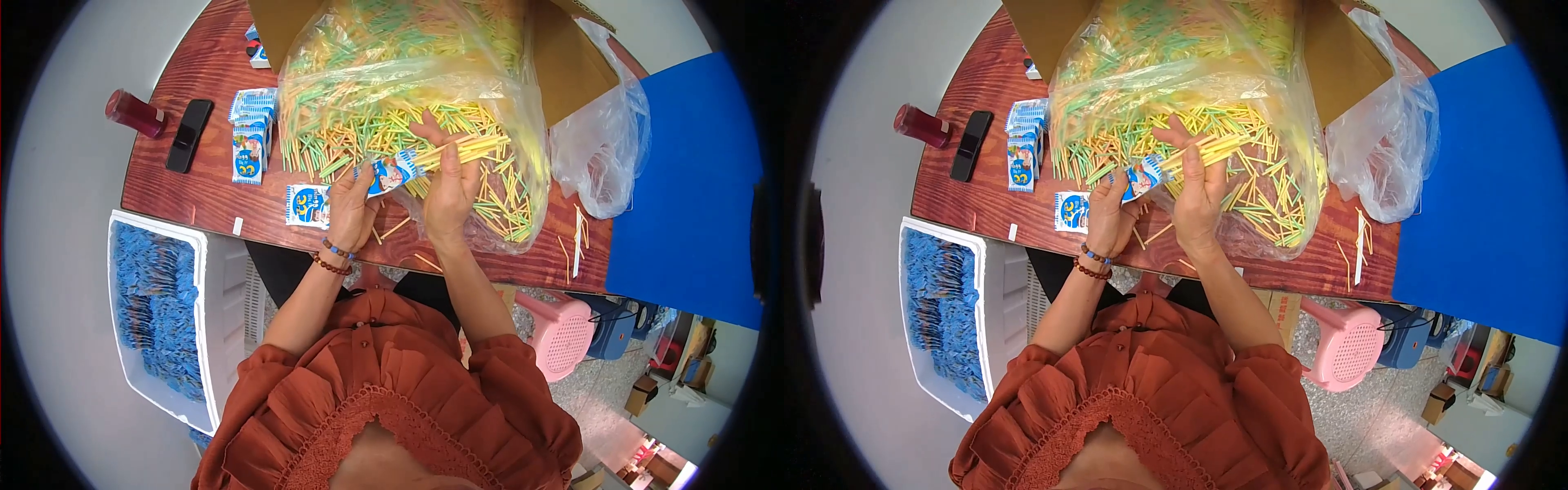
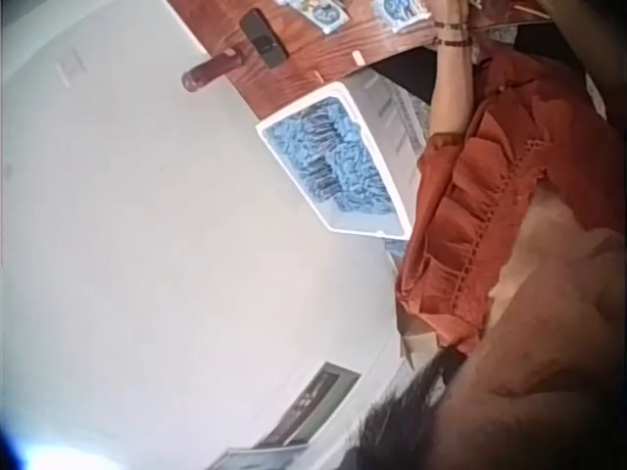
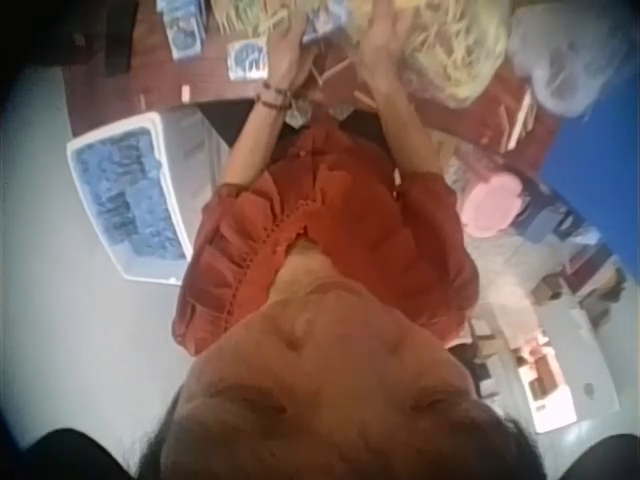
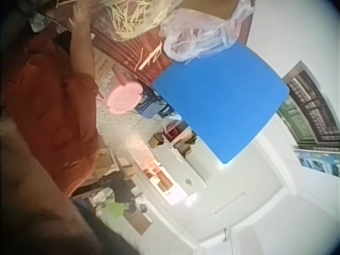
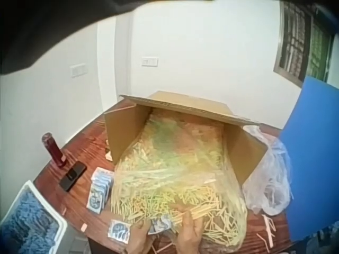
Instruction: Sort and arrange small blue packets on a workstation table next to a box of shredded packing material.
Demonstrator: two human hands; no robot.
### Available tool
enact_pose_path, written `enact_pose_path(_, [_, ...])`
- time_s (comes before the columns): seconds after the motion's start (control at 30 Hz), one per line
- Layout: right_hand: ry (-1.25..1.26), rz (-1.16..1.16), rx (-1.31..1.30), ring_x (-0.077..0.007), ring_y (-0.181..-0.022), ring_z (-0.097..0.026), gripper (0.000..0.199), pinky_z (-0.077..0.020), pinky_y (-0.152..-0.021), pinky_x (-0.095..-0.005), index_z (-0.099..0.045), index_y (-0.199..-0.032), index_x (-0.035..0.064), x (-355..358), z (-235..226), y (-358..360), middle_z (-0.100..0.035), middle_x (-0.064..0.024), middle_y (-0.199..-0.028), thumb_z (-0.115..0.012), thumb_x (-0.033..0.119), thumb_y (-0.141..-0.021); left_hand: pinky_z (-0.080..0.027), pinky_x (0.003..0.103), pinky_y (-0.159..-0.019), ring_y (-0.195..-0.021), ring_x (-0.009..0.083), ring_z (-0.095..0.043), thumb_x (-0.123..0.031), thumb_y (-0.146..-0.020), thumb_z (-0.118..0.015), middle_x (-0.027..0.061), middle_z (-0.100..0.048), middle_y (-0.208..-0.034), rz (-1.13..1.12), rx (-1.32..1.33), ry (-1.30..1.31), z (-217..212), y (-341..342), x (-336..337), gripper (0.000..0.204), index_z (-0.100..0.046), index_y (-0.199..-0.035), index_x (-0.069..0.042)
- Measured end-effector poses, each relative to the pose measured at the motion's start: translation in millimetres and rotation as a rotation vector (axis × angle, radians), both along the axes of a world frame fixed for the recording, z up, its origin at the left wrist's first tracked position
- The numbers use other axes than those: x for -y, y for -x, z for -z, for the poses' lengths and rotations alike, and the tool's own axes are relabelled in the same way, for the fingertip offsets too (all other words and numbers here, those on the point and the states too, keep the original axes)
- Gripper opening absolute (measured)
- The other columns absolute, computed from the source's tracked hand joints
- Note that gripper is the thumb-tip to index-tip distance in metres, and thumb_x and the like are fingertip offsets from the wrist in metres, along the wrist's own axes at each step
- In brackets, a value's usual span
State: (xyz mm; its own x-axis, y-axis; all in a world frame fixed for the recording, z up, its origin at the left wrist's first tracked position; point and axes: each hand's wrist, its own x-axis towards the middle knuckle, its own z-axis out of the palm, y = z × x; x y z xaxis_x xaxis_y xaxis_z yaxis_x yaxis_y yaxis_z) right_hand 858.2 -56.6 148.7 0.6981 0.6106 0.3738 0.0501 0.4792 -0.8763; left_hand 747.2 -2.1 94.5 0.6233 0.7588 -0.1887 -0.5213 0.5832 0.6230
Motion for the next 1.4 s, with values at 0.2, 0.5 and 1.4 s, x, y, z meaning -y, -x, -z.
enact_pose_path(0.2, [0.044,-0.018,-0.015,-0.0314,-0.129,-0.044,0.028,-0.0257,-0.110,-0.0435,-0.049,-0.109,-0.0029,1,0,2,-0.065,-0.0188,-0.106,-0.037,0.021,-0.101,-0.053,0.027,-0.077,-0.088,0.0112,-0.064,-0.019,-0.099,-0.051,0.0060,-0.067,-0.101,0.007,-0.023,-0.012,5,-1,-2,0.024,-0.062,-0.107,0.001])
enact_pose_path(0.5, [0.117,-0.049,-0.024,-0.0264,-0.137,-0.031,0.030,-0.0249,-0.111,-0.0393,-0.044,-0.122,-0.0015,-5,4,17,-0.048,-0.0180,-0.135,-0.037,0.019,-0.101,-0.052,0.028,-0.080,-0.089,0.0115,-0.063,-0.018,-0.099,-0.051,0.0064,-0.067,-0.101,-0.036,0.090,0.023,5,-13,1,0.022,-0.062,-0.104,0.000])
enact_pose_path(1.4, [0.569,-0.570,0.225,-0.0206,-0.132,-0.039,0.052,-0.0260,-0.110,-0.0301,-0.031,-0.144,0.0002,-17,-32,-47,-0.041,-0.0140,-0.143,-0.040,0.024,-0.099,-0.052,0.035,-0.090,-0.101,0.0178,-0.063,-0.020,-0.098,-0.052,0.0092,-0.064,-0.112,0.027,0.302,0.104,21,-30,-23,0.026,-0.057,-0.114,0.000])
